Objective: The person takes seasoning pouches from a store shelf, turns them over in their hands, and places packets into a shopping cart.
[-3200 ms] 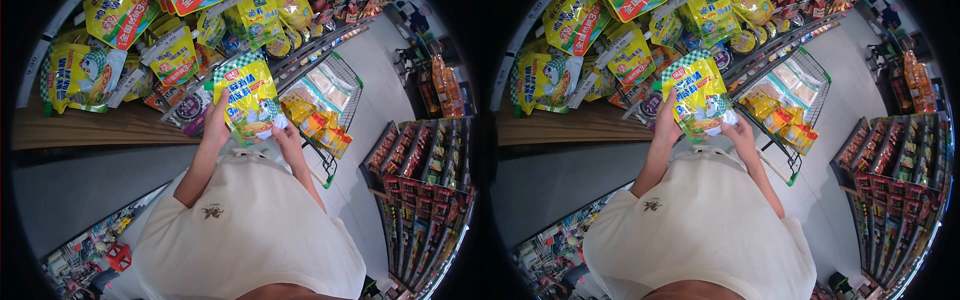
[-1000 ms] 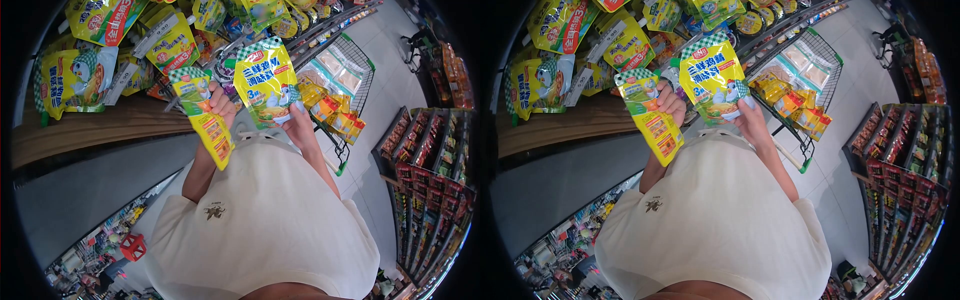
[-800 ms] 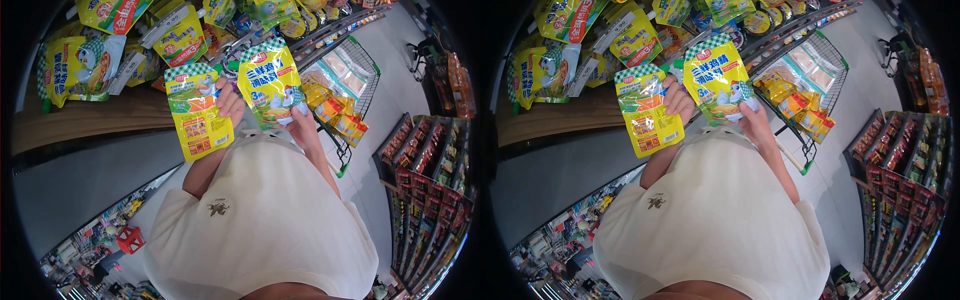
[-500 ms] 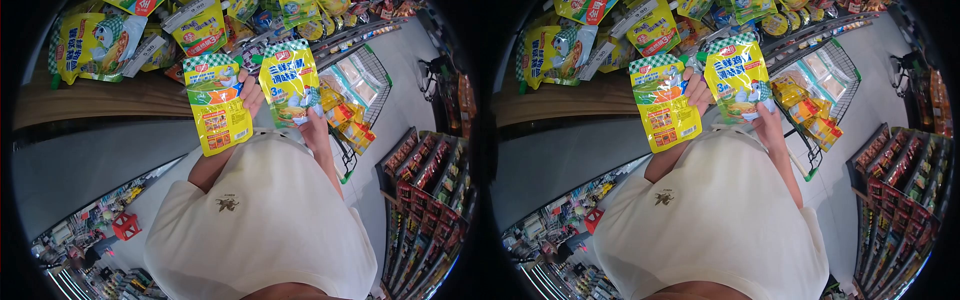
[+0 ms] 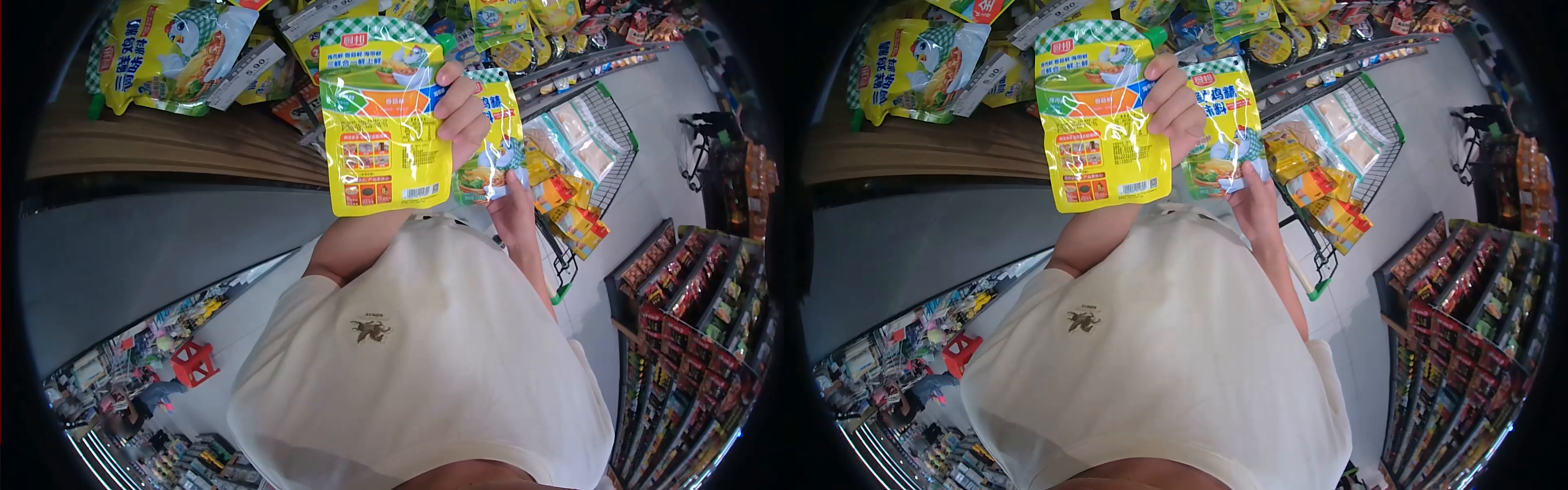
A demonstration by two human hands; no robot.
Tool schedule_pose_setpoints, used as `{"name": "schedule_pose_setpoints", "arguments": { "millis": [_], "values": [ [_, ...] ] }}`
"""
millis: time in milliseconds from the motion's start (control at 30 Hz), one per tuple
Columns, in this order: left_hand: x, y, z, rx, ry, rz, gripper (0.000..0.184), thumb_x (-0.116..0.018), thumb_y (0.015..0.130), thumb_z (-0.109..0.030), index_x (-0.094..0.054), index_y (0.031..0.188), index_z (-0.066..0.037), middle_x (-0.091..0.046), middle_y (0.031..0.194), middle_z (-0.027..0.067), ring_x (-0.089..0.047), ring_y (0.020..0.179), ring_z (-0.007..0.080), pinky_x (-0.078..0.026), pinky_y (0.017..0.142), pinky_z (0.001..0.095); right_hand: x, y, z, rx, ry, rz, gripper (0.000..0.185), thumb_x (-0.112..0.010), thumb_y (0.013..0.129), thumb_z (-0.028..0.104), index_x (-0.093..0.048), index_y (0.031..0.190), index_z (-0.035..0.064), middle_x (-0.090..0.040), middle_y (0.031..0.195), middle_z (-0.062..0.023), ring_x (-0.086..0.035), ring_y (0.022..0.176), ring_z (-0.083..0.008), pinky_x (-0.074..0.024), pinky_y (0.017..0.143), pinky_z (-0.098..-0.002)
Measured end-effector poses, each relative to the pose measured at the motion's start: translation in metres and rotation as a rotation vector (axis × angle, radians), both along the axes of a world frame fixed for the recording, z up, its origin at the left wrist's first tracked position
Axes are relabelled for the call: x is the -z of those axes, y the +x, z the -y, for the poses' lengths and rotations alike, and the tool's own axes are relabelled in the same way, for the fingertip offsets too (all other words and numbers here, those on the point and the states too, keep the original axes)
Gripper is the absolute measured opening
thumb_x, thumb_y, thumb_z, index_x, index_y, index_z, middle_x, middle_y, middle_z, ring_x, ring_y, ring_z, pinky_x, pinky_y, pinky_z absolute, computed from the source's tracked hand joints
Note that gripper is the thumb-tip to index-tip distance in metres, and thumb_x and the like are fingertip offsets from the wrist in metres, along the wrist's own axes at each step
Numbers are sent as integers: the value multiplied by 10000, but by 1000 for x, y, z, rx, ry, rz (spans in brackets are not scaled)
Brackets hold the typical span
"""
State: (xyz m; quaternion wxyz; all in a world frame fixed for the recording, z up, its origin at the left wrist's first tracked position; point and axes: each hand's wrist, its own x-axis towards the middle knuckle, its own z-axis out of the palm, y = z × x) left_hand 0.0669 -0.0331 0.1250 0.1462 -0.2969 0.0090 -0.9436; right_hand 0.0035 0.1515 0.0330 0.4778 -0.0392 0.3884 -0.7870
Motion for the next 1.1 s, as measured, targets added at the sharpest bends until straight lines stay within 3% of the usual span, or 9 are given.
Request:
{"name": "schedule_pose_setpoints", "arguments": {
  "millis": [133,267,367,467,567,1100],
  "values": [
    [-18,-20,-3,68,84,-103,88,-418,979,-159,-454,954,-82,-456,678,9,-467,523,134,-361,544,269,3,1,-1,20,24,-14,334,-567,965,256,-494,1199,29,-651,1038,-84,-677,869,-184,-563,721,-324],
    [-27,-32,-5,108,139,-160,73,-412,971,-133,-459,953,-80,-467,677,10,-480,513,132,-358,529,273,7,-2,-7,-60,21,-52,452,-541,974,275,-409,1340,46,-576,1263,-98,-615,1104,-228,-531,903,-418],
    [-29,-32,-11,133,195,-155,71,-412,967,-126,-464,949,-81,-472,674,10,-480,505,132,-357,526,271,2,0,-8,-34,21,-56,458,-544,972,283,-408,1341,48,-578,1260,-97,-616,1102,-224,-523,915,-410],
    [-28,-32,-14,149,198,-141,78,-409,968,-126,-467,942,-81,-479,670,8,-480,500,129,-355,522,266,-1,1,-8,-4,27,-56,453,-555,965,280,-417,1329,49,-587,1244,-91,-622,1085,-209,-519,918,-390],
    [-28,-34,-13,150,198,-131,87,-406,970,-129,-470,936,-81,-484,667,8,-479,495,126,-351,516,263,1,0,-10,23,29,-57,383,-556,968,260,-469,1252,18,-629,1129,-103,-659,971,-194,-563,808,-352],
    [-28,-32,-6,143,199,-116,92,-407,974,-137,-468,936,-78,-480,653,9,-471,475,122,-330,491,255,-9,-1,-2,54,40,-54,401,-563,964,259,-471,1265,10,-630,1144,-104,-657,990,-197,-562,824,-343]
  ]
}}
